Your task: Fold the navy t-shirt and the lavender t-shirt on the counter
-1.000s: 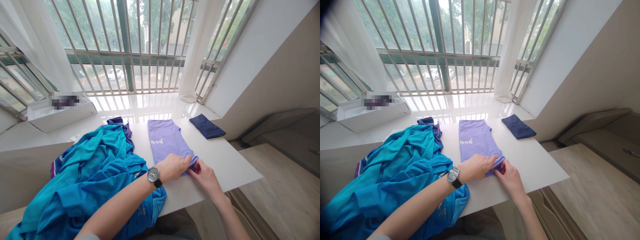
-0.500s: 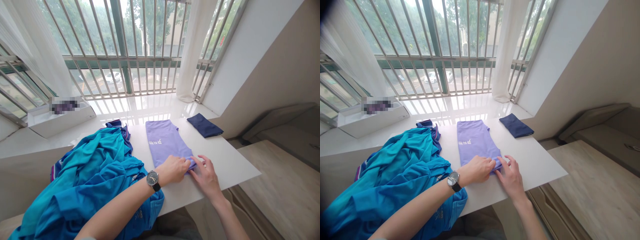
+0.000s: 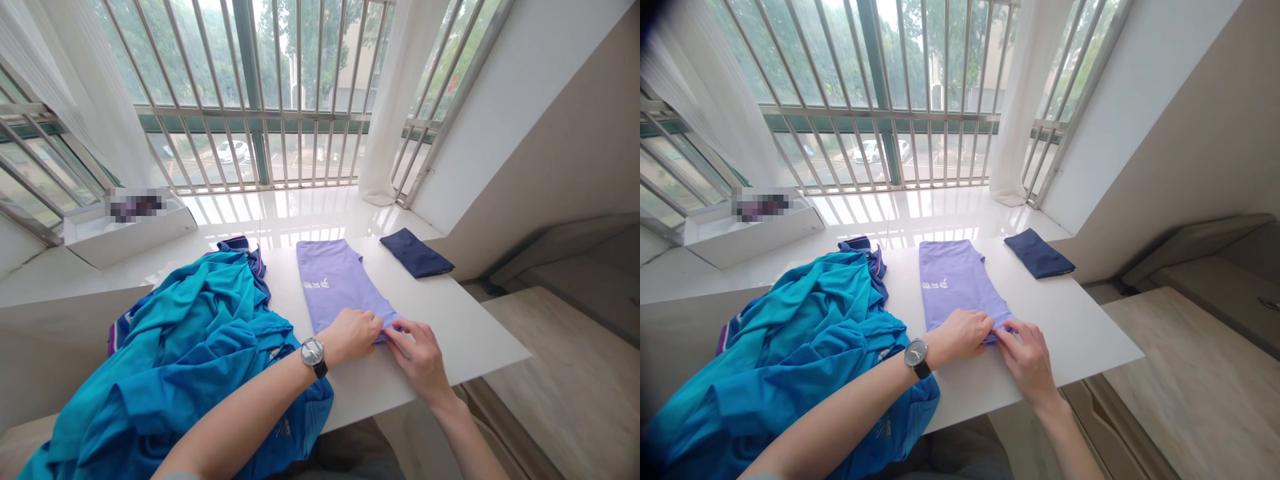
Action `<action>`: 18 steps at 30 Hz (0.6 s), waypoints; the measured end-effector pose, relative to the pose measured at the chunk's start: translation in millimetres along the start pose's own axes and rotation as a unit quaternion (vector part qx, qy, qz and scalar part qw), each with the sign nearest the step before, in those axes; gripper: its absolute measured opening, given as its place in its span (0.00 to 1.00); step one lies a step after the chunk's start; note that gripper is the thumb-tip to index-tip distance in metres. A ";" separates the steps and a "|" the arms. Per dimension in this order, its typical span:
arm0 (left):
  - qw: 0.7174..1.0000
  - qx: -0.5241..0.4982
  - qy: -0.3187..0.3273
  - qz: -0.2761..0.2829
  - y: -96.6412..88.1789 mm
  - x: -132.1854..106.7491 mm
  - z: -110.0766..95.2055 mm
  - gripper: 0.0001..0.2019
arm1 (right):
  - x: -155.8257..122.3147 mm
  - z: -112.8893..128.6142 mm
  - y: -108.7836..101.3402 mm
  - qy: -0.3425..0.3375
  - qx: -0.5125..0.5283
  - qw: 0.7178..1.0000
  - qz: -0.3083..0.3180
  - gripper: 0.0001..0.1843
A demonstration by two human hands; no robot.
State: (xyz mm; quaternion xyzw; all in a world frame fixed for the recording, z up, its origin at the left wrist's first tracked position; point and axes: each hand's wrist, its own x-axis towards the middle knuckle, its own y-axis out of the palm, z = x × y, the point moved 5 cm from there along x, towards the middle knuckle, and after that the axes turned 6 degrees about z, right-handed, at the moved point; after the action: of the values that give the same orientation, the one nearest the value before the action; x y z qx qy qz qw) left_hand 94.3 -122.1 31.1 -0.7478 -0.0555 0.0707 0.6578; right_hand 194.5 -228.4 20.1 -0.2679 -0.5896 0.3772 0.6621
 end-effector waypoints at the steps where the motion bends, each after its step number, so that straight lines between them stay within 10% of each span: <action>1: 1.000 0.002 0.004 0.003 0.4 0.1 -0.8 0.07 | -0.7 0.7 -1.5 -0.008 -0.003 1.000 -0.001 0.10; 18: 0.997 -0.025 0.037 0.057 0.9 -0.5 7.5 0.10 | -16.7 -10.6 5.2 0.023 0.011 0.999 0.048 0.14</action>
State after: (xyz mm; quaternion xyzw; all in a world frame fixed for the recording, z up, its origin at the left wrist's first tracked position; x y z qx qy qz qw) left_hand 92.4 -115.0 29.4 -0.7684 0.0103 0.0788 0.6350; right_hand 203.6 -238.1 4.5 -0.2969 -0.5565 0.4087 0.6596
